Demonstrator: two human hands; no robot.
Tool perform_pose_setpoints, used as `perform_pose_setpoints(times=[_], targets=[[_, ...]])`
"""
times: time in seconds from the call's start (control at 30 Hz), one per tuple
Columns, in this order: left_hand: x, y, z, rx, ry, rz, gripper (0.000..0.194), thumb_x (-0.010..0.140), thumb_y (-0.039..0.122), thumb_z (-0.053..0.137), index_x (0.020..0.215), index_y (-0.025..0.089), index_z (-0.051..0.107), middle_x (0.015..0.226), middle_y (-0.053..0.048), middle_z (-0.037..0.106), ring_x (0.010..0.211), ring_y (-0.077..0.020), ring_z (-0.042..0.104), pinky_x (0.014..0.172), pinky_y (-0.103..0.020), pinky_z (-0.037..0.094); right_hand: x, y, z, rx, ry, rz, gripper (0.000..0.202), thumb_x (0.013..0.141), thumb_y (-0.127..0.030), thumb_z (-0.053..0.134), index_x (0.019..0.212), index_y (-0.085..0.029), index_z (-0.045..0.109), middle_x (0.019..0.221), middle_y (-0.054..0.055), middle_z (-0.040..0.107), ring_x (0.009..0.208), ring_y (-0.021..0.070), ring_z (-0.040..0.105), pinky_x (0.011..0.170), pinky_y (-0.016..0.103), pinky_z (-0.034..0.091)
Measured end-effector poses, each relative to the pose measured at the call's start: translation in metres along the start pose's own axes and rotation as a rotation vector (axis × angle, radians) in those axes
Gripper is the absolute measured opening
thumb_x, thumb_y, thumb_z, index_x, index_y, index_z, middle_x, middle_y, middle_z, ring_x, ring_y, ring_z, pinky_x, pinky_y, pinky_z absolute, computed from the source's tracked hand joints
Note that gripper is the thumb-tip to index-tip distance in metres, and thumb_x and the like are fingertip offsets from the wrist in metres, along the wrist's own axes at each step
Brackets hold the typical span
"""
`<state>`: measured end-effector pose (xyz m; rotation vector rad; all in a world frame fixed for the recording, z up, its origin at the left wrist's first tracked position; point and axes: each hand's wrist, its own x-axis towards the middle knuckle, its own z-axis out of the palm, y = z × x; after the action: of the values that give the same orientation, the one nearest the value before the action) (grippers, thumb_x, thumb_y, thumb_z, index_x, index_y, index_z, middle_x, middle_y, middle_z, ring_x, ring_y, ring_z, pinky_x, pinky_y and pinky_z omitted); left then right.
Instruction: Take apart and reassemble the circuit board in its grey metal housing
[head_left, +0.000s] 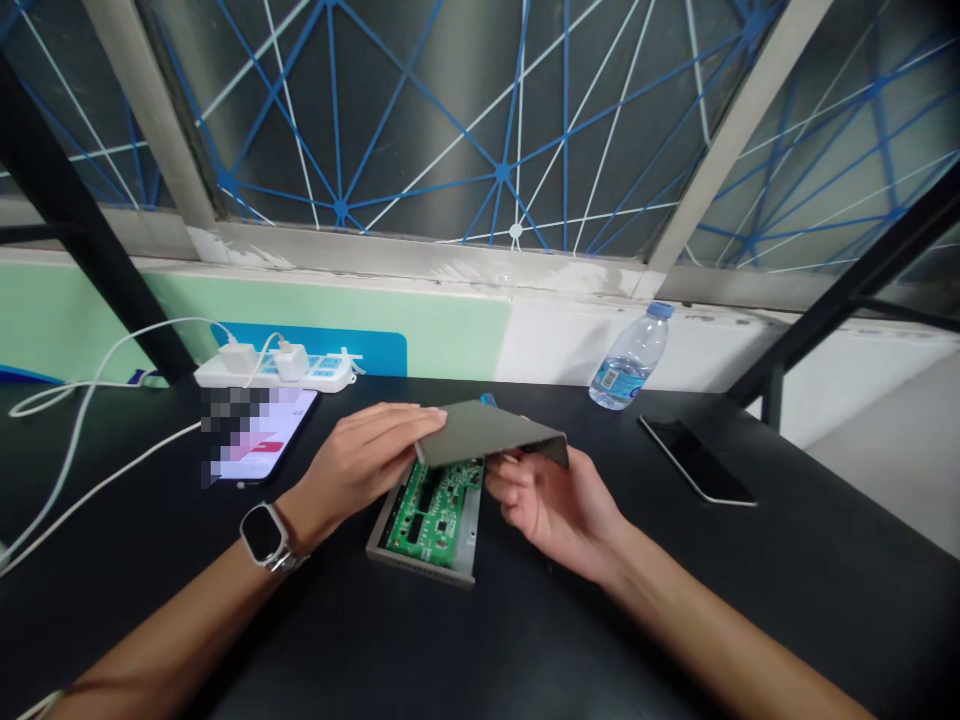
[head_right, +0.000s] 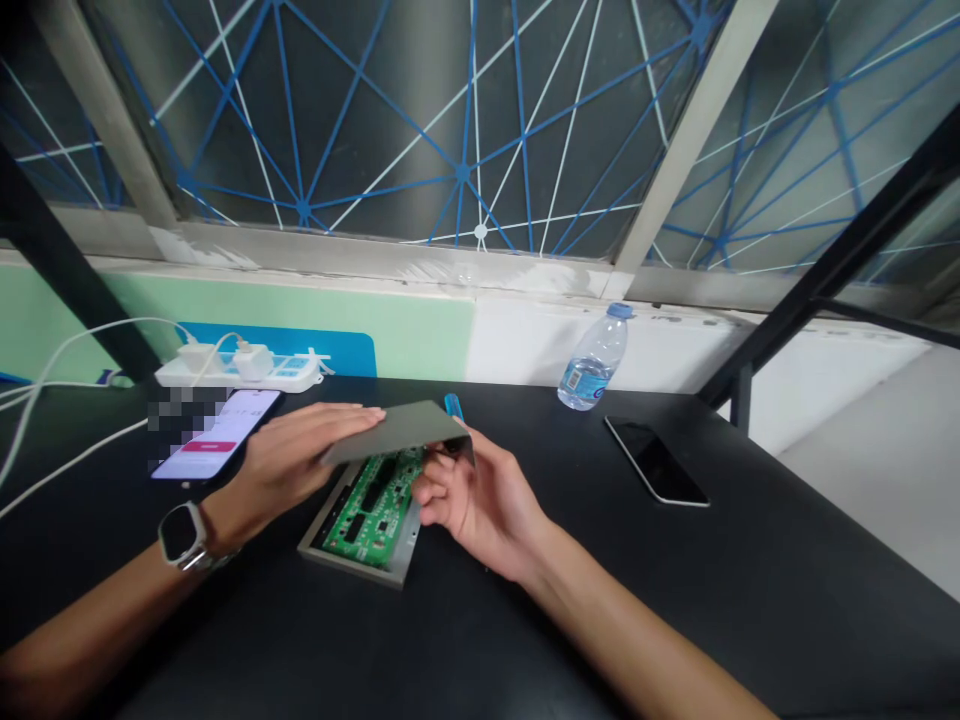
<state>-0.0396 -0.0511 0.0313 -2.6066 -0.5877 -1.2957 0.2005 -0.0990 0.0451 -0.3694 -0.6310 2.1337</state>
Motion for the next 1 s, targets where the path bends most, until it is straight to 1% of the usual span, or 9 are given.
perform_pose_setpoints(times=[0.07,0.13,0.2,0.27,0.4,0.5,0.6,0.77,1.0], targets=[[0.003,0.002,-0.003,0.064,0.108,-0.050,0.022,0.091,0.008,0.057,0.108,0.018,0.066,0.097,-0.006,0.076,0.086,-0.0144,0.072,0.078,-0.027,0.058,0.001,0.002,0.000,-0.073,-0.024,0.041,0.028,0.084,-0.040,0.063,0.088,-0.012,0.061,0.062,-0.001,0.054,0.061,0.0148,0.066,0.053,0.025,0.060],[0.007,0.006,-0.006,0.137,0.213,-0.076,0.010,0.089,0.010,0.062,0.094,0.016,0.068,0.080,-0.003,0.074,0.067,-0.0104,0.068,0.063,-0.020,0.054,0.001,0.003,0.000,-0.173,-0.026,0.043,0.030,0.089,-0.043,0.055,0.091,-0.013,0.060,0.062,-0.001,0.052,0.058,0.0157,0.064,0.050,0.027,0.059],[0.011,0.010,-0.008,0.193,0.309,-0.088,0.004,0.086,0.011,0.067,0.087,0.016,0.067,0.071,0.000,0.069,0.058,-0.0081,0.061,0.057,-0.018,0.049,0.001,0.004,0.000,-0.280,-0.018,0.006,0.030,0.094,-0.042,0.046,0.086,-0.015,0.057,0.060,-0.002,0.051,0.055,0.0153,0.062,0.048,0.028,0.057],[0.013,0.014,-0.011,0.222,0.352,-0.106,0.007,0.084,0.011,0.069,0.089,0.015,0.066,0.069,0.001,0.067,0.057,-0.0078,0.059,0.057,-0.019,0.048,0.002,0.006,0.000,-0.406,0.004,-0.086,0.026,0.095,-0.039,0.046,0.084,-0.017,0.055,0.059,-0.002,0.052,0.053,0.0150,0.061,0.047,0.028,0.055],[0.016,0.023,-0.015,0.301,0.287,-0.051,0.016,0.085,0.011,0.069,0.100,0.016,0.067,0.069,0.001,0.066,0.055,-0.0079,0.056,0.055,-0.021,0.046,0.004,0.013,-0.002,-0.788,0.164,-0.313,0.021,0.088,-0.034,0.064,0.086,-0.017,0.053,0.060,-0.002,0.059,0.051,0.0137,0.061,0.050,0.026,0.053],[0.017,0.031,-0.016,0.315,0.232,0.027,0.023,0.084,0.009,0.070,0.107,0.014,0.067,0.069,0.001,0.065,0.056,-0.0087,0.056,0.056,-0.023,0.047,0.007,0.019,-0.006,-0.978,0.305,-0.382,0.027,0.088,-0.040,0.067,0.084,-0.016,0.054,0.064,0.000,0.062,0.053,0.0130,0.063,0.052,0.026,0.053],[0.018,0.038,-0.014,0.274,0.188,0.086,0.027,0.083,0.008,0.070,0.110,0.014,0.066,0.071,0.000,0.066,0.063,-0.0114,0.061,0.060,-0.025,0.050,0.010,0.022,-0.013,-1.025,0.346,-0.396,0.029,0.090,-0.043,0.063,0.087,-0.015,0.057,0.069,0.002,0.063,0.055,0.0131,0.063,0.054,0.028,0.055],[0.019,0.046,-0.013,0.204,0.113,0.071,0.029,0.083,0.007,0.069,0.110,0.016,0.066,0.081,-0.002,0.068,0.075,-0.0136,0.065,0.065,-0.026,0.053,0.013,0.021,-0.019,-1.051,0.346,-0.445,0.023,0.091,-0.036,0.060,0.083,-0.015,0.059,0.068,0.002,0.063,0.058,0.0138,0.064,0.056,0.027,0.056],[0.018,0.047,-0.014,0.171,0.120,0.106,0.029,0.080,0.005,0.072,0.107,0.014,0.067,0.082,-0.003,0.069,0.074,-0.0140,0.066,0.063,-0.027,0.054,0.014,0.020,-0.014,-1.029,0.393,-0.464,0.017,0.084,-0.031,0.063,0.076,-0.017,0.058,0.062,0.000,0.062,0.054,0.0141,0.065,0.053,0.025,0.055]])
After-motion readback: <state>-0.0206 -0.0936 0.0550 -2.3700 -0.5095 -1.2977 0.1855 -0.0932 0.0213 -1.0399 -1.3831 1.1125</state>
